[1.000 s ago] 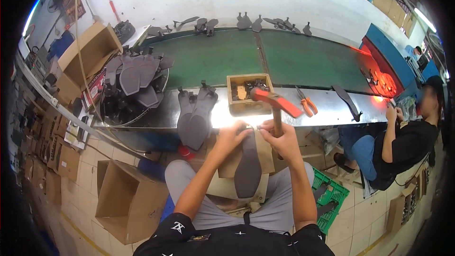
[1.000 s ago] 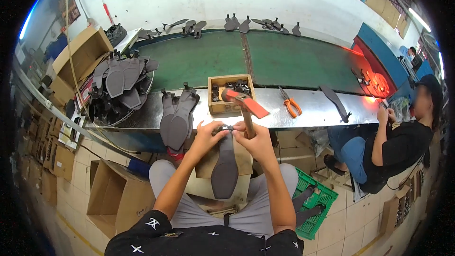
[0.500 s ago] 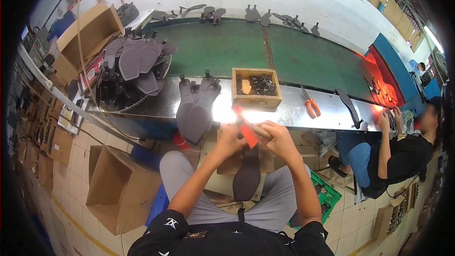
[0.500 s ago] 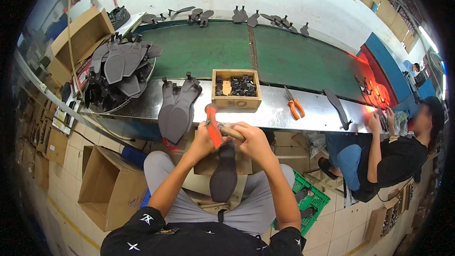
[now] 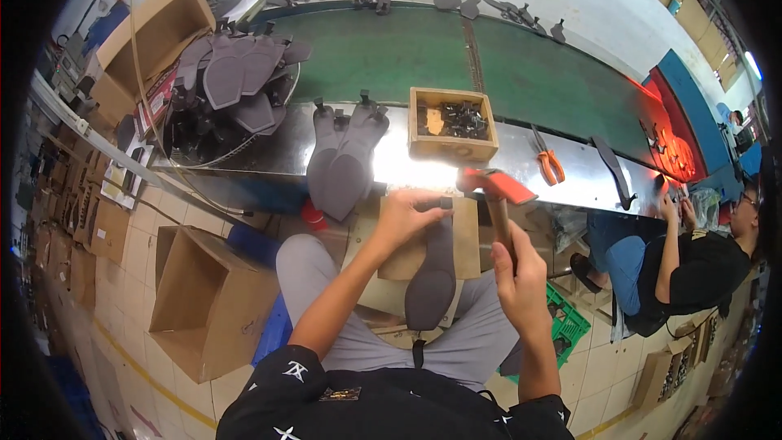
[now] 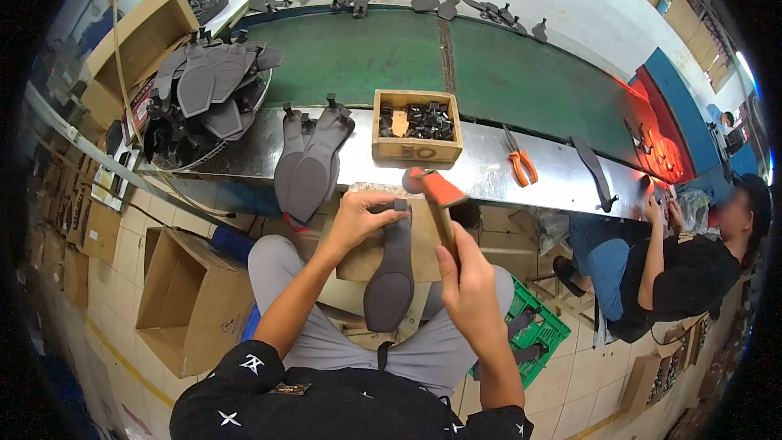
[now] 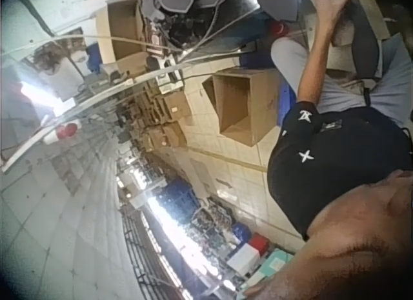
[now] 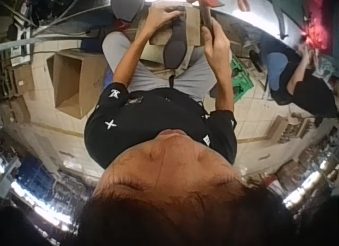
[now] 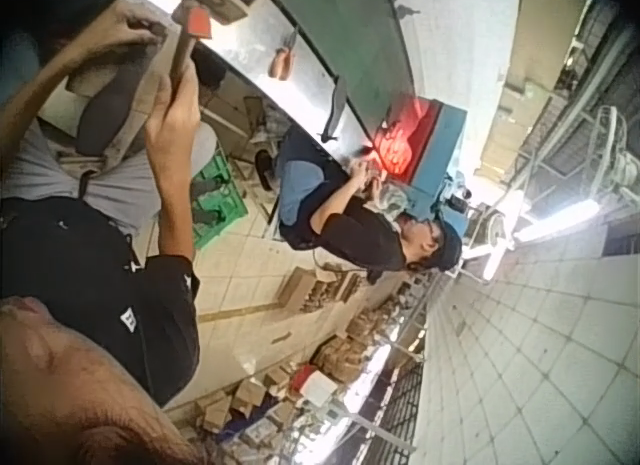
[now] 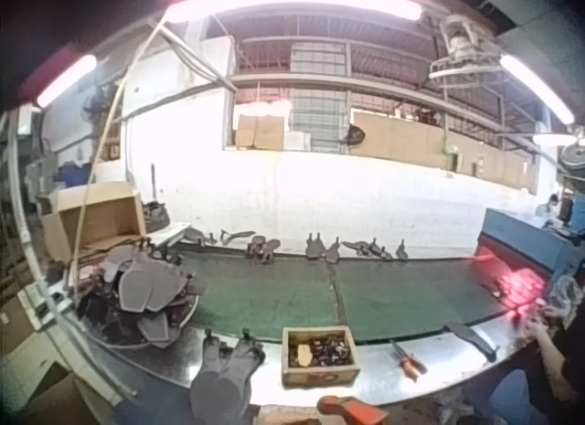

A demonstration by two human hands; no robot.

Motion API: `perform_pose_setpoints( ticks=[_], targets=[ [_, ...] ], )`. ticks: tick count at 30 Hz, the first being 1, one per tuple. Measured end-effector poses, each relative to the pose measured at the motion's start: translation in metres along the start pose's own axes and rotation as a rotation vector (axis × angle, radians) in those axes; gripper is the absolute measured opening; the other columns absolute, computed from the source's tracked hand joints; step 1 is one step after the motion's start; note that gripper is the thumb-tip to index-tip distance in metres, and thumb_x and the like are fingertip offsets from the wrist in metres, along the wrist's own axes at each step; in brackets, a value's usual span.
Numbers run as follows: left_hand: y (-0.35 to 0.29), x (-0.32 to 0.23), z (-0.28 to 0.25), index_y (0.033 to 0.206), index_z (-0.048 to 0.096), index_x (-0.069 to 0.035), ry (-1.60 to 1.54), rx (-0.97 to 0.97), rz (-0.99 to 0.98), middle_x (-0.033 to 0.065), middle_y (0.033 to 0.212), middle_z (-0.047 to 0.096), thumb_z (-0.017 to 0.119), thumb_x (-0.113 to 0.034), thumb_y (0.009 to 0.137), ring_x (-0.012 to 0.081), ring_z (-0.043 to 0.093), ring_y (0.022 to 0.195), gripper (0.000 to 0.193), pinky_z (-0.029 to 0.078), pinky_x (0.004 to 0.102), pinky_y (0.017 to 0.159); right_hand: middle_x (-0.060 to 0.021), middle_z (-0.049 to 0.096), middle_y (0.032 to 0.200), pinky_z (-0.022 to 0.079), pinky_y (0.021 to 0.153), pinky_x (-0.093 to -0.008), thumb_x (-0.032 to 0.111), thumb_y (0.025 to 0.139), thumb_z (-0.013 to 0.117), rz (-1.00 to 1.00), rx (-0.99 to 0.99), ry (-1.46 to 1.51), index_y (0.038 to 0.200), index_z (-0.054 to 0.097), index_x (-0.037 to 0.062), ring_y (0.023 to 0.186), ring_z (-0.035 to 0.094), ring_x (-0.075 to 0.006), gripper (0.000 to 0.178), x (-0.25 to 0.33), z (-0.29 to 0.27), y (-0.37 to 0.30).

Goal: Manually assemble and secure heel components to shoe outsoles using nails, a hammer, and pliers.

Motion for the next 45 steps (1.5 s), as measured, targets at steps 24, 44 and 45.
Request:
perform_pose_setpoints(
  ticks=[24, 44, 45],
  targets=[
    [-0.006, -0.001, 0.009, 0.142, 0.051, -0.022, 0.811, 0.154, -0.011, 0.0080, 0.133, 0.062, 0.071, -0.052, 0.080, 0.0301, 0.038, 0.142, 0.072, 0.006, 0.0647, 0.114, -0.0270, 0.065, 0.101, 0.053, 0.071, -0.0422, 0.001, 0.092, 0.061, -0.165, -0.137, -0.186, 0.124, 0.055, -0.0028, 0.088, 0.068, -0.0404, 0.033, 0.004, 0.002, -0.032],
    [-0.142, -0.124, 0.022, 0.104, 0.070, 0.002, -0.390, 0.489, -0.229, 0.0077, 0.087, 0.058, 0.062, -0.021, 0.097, 0.0156, 0.055, 0.082, 0.026, 0.043, 0.0297, 0.072, -0.0151, 0.067, 0.111, 0.048, 0.089, -0.0402, 0.024, 0.087, 0.072, -0.217, 0.364, 0.298, 0.121, 0.064, -0.0006, 0.101, 0.063, -0.0284, 0.043, 0.005, 0.042, -0.019],
    [-0.141, -0.128, 0.022, 0.102, 0.070, 0.004, -0.462, 0.446, -0.169, 0.0074, 0.079, 0.053, 0.061, -0.026, 0.098, 0.0126, 0.049, 0.072, 0.031, 0.039, 0.0300, 0.061, -0.0151, 0.067, 0.111, 0.048, 0.089, -0.0402, 0.024, 0.087, 0.072, -0.199, 0.372, 0.289, 0.121, 0.064, -0.0006, 0.101, 0.063, -0.0284, 0.043, 0.008, 0.038, -0.022]
  ],
)
Point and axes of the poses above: each hand's wrist, its own y-axis towards the middle knuckle, its own z-axis out of the palm, x = y × z, the point moved 7 cm from there along y, towards the middle knuckle
